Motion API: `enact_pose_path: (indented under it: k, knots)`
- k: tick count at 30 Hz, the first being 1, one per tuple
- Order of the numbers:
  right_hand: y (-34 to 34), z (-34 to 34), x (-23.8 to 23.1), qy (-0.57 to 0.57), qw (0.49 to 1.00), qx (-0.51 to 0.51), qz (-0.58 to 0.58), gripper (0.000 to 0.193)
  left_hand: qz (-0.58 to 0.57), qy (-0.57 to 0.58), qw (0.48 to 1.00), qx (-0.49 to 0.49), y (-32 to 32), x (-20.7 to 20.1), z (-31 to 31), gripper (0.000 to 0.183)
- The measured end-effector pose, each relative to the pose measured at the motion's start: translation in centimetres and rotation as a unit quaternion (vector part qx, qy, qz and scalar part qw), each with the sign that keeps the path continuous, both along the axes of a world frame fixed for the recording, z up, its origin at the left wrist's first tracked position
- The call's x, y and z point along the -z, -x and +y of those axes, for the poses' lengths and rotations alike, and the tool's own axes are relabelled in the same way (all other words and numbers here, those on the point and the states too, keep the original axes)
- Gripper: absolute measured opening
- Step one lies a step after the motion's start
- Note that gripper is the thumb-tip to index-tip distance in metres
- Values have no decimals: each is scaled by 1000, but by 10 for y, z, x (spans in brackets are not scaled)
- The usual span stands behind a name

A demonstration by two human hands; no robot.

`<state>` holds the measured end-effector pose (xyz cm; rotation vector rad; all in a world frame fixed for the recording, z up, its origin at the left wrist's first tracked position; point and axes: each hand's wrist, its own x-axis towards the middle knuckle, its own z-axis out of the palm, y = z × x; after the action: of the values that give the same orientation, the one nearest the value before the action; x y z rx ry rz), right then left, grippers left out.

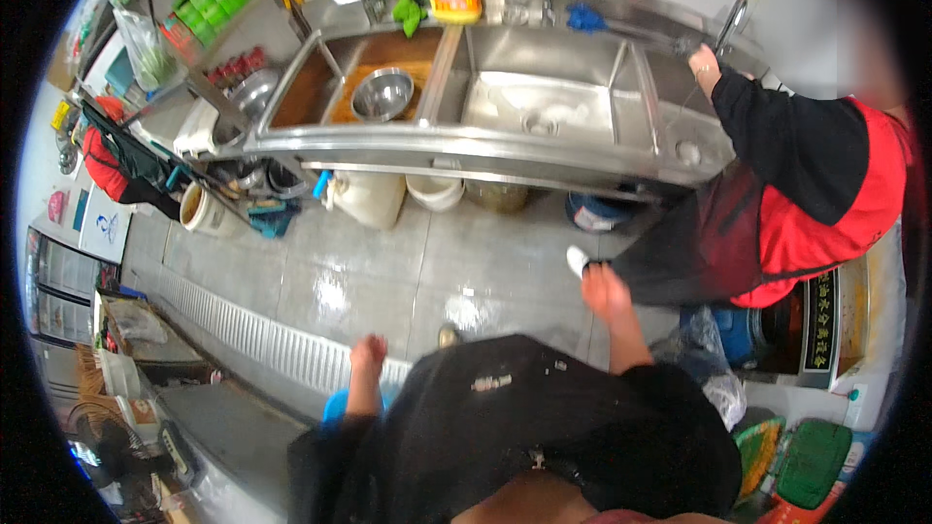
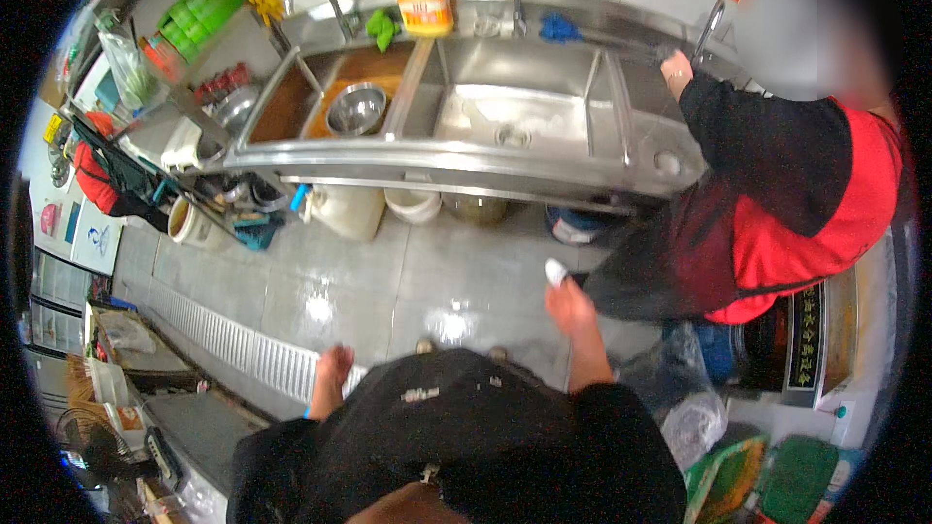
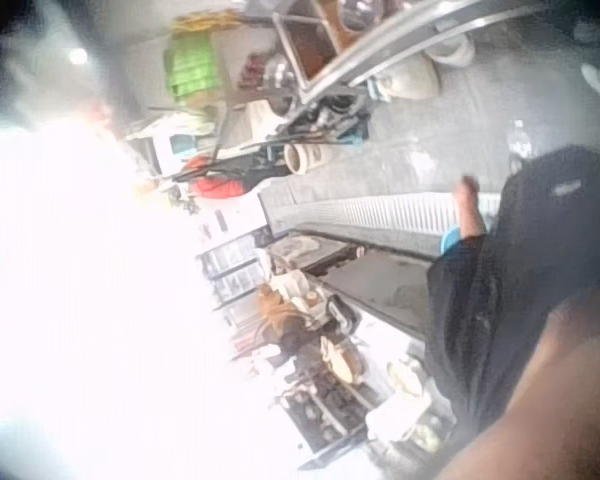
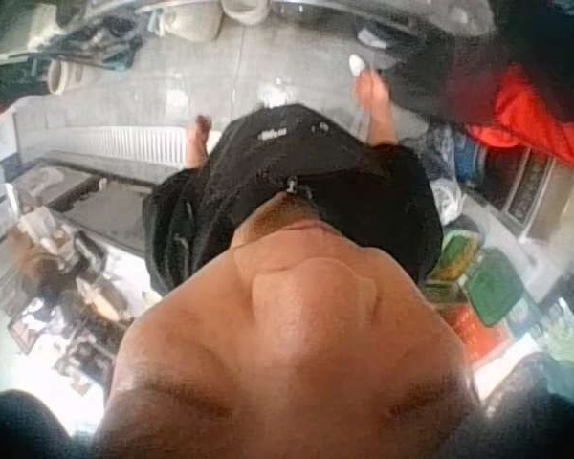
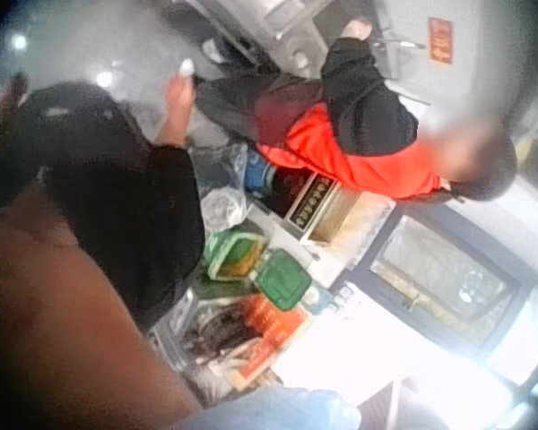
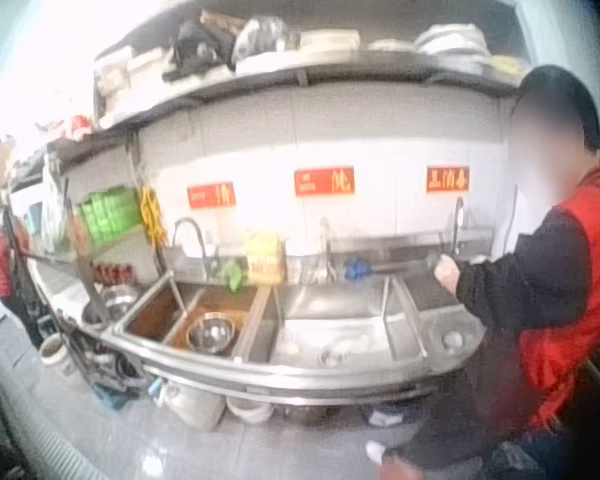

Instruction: The person cuts rectangular orange food blocks on a wooden cutting board, places them into a cardboard box, and stores the box in a freezer. They then pick up small orange crumbs from the freezer, walk to the sink, and wash their hands.

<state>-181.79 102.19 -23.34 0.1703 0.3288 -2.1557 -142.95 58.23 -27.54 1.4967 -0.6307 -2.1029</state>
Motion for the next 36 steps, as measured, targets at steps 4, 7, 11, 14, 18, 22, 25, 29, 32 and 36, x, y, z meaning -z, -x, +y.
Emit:
enact_pose_path:
  k: [4,7,11,14,18,22,25,29,32,36]
  knots:
    - [61,-101,-114,9,993,16,114,47,13,139,987,82,84,-104,-16,17]
    - [83,-162,-177,31,994,6,102,50,-25,279,944,177,148,-180,-37,17]
    - [114,-232,-209,-18,996,9,84,47,-43,437,859,264,239,-262,-89,18]
    - [157,-296,-219,-67,992,0,103,43,-34,562,766,311,323,-311,-142,22]
    - [234,-405,-240,-102,981,17,165,38,-26,691,624,363,464,-368,-221,26]
    - [307,-515,-256,-130,977,36,167,35,-34,761,532,370,600,-402,-289,25]
    - [353,-577,-260,-151,973,65,163,34,-22,792,480,377,687,-413,-331,23]
    - [400,-624,-262,-168,969,76,162,32,-14,824,407,394,785,-418,-367,23]
    - [427,-649,-267,-164,971,85,151,32,-18,854,315,413,839,-420,-377,27]
    - [453,-672,-272,-171,970,81,154,35,-4,831,270,487,882,-416,-374,30]
